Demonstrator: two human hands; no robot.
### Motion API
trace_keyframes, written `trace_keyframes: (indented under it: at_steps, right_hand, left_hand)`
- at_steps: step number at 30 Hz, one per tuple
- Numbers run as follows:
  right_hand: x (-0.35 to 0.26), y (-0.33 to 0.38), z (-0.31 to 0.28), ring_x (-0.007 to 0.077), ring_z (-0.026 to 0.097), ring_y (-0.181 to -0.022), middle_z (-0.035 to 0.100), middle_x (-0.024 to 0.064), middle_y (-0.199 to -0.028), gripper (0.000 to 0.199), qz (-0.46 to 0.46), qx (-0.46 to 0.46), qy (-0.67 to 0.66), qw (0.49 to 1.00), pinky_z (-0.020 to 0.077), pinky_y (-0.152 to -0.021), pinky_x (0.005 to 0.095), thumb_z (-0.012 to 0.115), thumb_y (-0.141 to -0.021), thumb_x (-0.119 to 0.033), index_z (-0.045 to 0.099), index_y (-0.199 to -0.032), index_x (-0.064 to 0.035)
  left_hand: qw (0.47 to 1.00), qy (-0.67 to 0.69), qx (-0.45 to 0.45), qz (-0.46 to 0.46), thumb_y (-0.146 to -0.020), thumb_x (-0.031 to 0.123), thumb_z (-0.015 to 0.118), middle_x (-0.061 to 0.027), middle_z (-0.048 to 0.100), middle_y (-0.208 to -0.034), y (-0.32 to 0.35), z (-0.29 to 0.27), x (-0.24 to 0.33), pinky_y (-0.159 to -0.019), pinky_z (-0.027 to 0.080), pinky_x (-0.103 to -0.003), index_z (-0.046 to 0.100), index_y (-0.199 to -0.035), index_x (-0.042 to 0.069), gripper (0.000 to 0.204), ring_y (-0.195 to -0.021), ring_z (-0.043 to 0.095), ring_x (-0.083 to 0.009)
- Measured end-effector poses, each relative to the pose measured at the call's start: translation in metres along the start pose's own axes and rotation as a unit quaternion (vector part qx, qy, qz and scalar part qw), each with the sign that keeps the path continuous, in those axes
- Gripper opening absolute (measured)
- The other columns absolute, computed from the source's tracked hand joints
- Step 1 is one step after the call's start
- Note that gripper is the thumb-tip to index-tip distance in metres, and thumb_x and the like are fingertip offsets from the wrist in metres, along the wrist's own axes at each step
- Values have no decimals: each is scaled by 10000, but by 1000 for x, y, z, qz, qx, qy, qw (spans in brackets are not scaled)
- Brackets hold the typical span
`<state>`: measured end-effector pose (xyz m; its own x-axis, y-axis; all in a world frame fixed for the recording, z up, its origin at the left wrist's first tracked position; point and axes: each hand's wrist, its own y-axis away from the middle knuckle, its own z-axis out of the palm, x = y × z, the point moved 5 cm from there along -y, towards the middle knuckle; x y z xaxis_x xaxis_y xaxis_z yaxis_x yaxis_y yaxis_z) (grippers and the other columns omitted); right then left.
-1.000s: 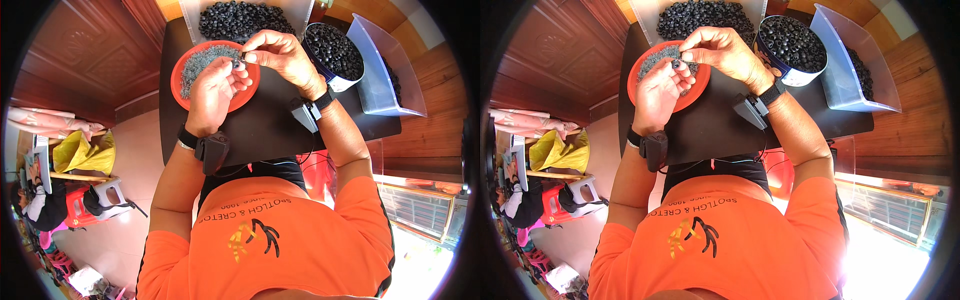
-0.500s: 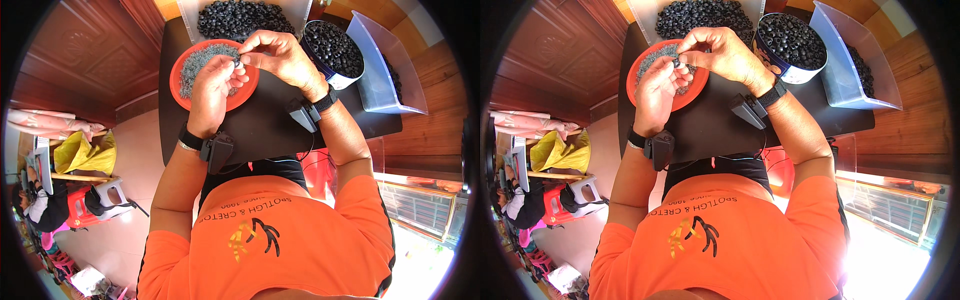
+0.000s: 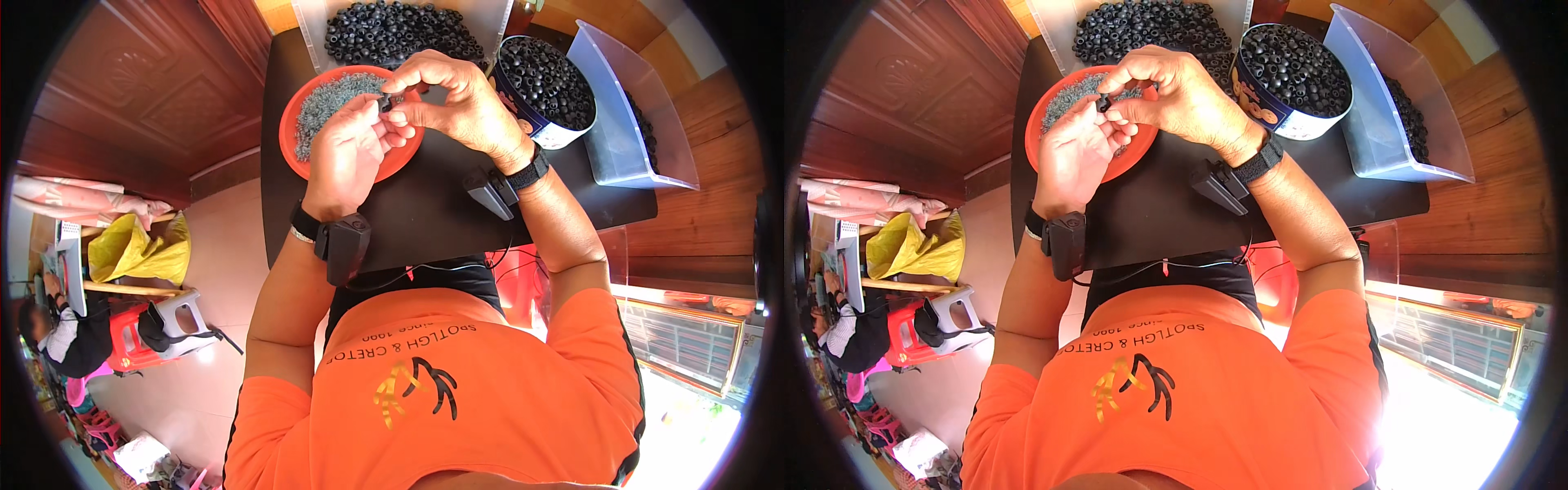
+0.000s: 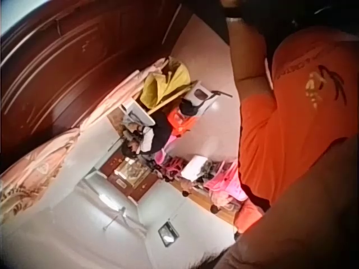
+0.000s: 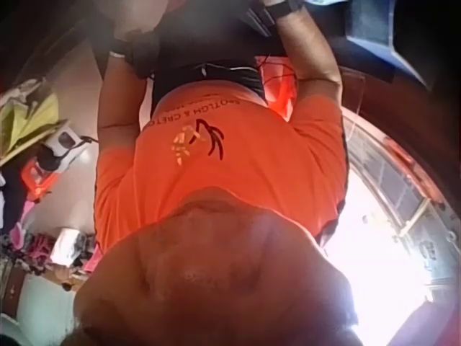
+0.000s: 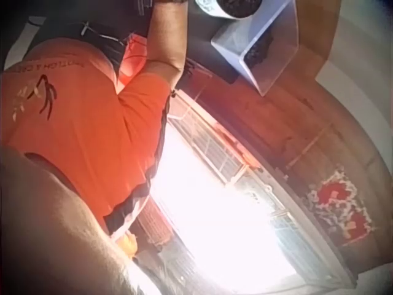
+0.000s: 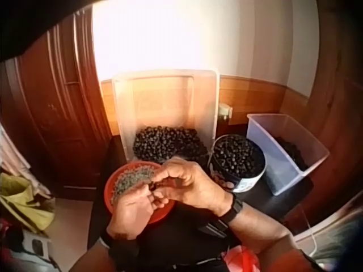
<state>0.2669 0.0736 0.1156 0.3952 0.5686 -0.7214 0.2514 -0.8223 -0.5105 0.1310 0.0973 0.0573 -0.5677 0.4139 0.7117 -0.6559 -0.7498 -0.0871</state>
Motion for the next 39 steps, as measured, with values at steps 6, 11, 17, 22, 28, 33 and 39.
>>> trace_keyframes:
  at_steps: [6, 11, 17, 22, 28, 33, 39]
  right_hand:
    - [-13, 0, 4, 185, 604, -894, 668, 40, -925, 291, -107, 64, 120, 985, 482, -815, 307, 797, -698, -80, 686, -967, -83]
    - [-17, 2, 8, 212, 610, -891, 673, 49, -940, 293, -137, 97, 167, 972, 493, -795, 320, 801, -680, -82, 680, -946, -78]
    - [-15, 2, 4, 182, 617, -863, 664, 58, -903, 193, -113, 93, 142, 979, 497, -760, 293, 744, -755, -59, 674, -935, -61]
    - [-8, 2, 4, 115, 611, -826, 640, 52, -870, 108, -16, 68, -8, 997, 494, -725, 248, 664, -845, -43, 668, -952, -33]
    - [3, 2, 7, 105, 608, -749, 630, 47, -899, 124, 42, 53, -167, 984, 499, -692, 231, 658, -853, -37, 662, -972, -3]
    - [-10, 1, 7, 116, 604, -795, 641, 54, -914, 188, -71, 57, 21, 996, 499, -714, 243, 708, -811, -44, 672, -995, -26]
    - [-6, 2, 8, 133, 602, -846, 644, 58, -943, 190, -76, 58, 14, 995, 495, -763, 260, 706, -818, -61, 678, -1004, -41]
  left_hand:
    - [997, 48, -55, -13, -963, 212, 428, -78, 607, -1005, -3, -6, -3, -850, 428, -337, 539, -1074, 45, 229, -935, 568, -193]
    - [996, 77, -43, -3, -966, 208, 420, -78, 602, -1028, -3, -6, -2, -861, 422, -342, 537, -1083, 64, 220, -960, 550, -185]
    - [996, 69, -59, 2, -967, 193, 416, -91, 603, -1011, -3, -3, -2, -842, 437, -340, 540, -1067, 57, 210, -931, 575, -219]
    - [998, 38, -51, -3, -963, 184, 423, -95, 602, -998, -2, -4, 0, -840, 446, -350, 550, -1047, 44, 207, -923, 584, -236]
    - [998, 28, -59, -3, -960, 201, 433, -90, 602, -993, -3, -2, -1, -847, 447, -352, 558, -1034, 36, 221, -922, 583, -234]
    - [997, 57, -47, -17, -965, 226, 432, -97, 606, -1013, -4, -7, -3, -846, 443, -350, 560, -1039, 32, 245, -936, 576, -226]
    - [994, 96, -37, -32, -969, 245, 435, -98, 606, -1004, -4, -5, -2, -834, 442, -352, 561, -1051, 20, 271, -914, 578, -227]
